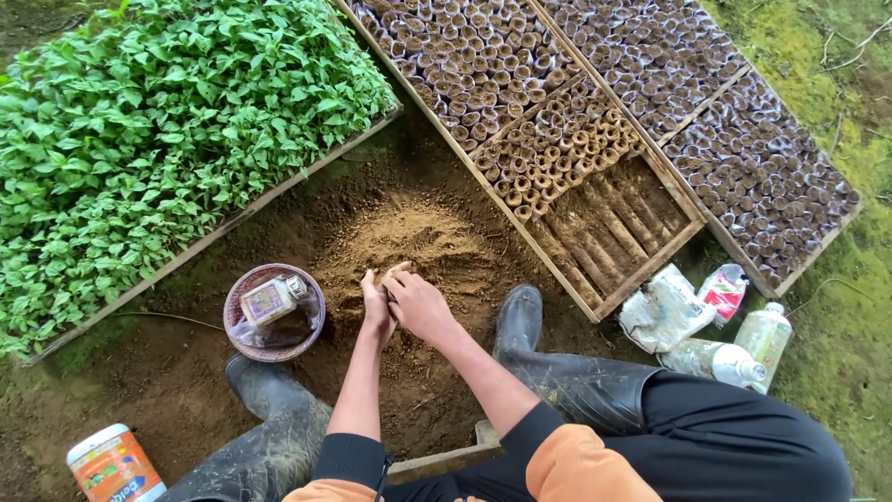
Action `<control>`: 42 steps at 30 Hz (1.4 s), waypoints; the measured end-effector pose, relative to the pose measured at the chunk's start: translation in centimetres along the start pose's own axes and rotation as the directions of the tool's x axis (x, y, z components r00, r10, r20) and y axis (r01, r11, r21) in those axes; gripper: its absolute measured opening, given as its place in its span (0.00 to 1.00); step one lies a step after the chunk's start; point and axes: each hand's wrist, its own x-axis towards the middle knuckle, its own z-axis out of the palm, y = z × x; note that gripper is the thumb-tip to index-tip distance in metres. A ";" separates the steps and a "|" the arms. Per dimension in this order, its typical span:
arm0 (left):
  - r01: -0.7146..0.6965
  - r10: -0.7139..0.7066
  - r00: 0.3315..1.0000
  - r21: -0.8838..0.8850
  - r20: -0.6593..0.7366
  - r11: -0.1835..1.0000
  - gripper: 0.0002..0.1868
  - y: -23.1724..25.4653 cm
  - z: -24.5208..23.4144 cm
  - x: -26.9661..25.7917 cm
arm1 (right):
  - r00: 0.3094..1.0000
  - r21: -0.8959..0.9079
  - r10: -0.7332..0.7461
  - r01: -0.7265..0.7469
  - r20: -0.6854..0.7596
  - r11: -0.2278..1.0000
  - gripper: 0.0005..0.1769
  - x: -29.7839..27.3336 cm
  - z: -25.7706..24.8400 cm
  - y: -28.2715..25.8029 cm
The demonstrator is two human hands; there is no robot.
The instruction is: The person scoops soil from a pile on the ground and packs it into small plastic seedling pots. They then place the filled pots into a wooden tray. The person repeats this process multiple times, occasionally picking up a small packet from a nearby bucket.
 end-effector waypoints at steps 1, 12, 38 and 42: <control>0.045 -0.045 0.999 0.020 0.018 0.999 0.41 0.3 0.4 -0.8 | 0.998 0.024 0.019 -0.020 0.055 1.000 0.30 -0.1 1.3 0.5; 0.040 -0.023 0.999 0.887 -0.034 0.460 0.35 2.9 0.5 -2.3 | 0.847 0.468 0.526 -0.495 0.074 0.732 0.11 -1.7 -12.4 9.3; -0.007 0.334 0.942 0.997 -0.020 0.078 0.47 -5.0 -4.4 -3.2 | 0.404 0.287 0.910 -0.865 -0.090 0.412 0.19 -3.7 -1.5 30.6; -0.016 0.354 0.935 0.998 -0.009 0.067 0.46 -5.4 -4.7 -3.0 | 0.344 0.445 0.939 -0.844 0.022 0.299 0.21 -4.2 -1.9 31.4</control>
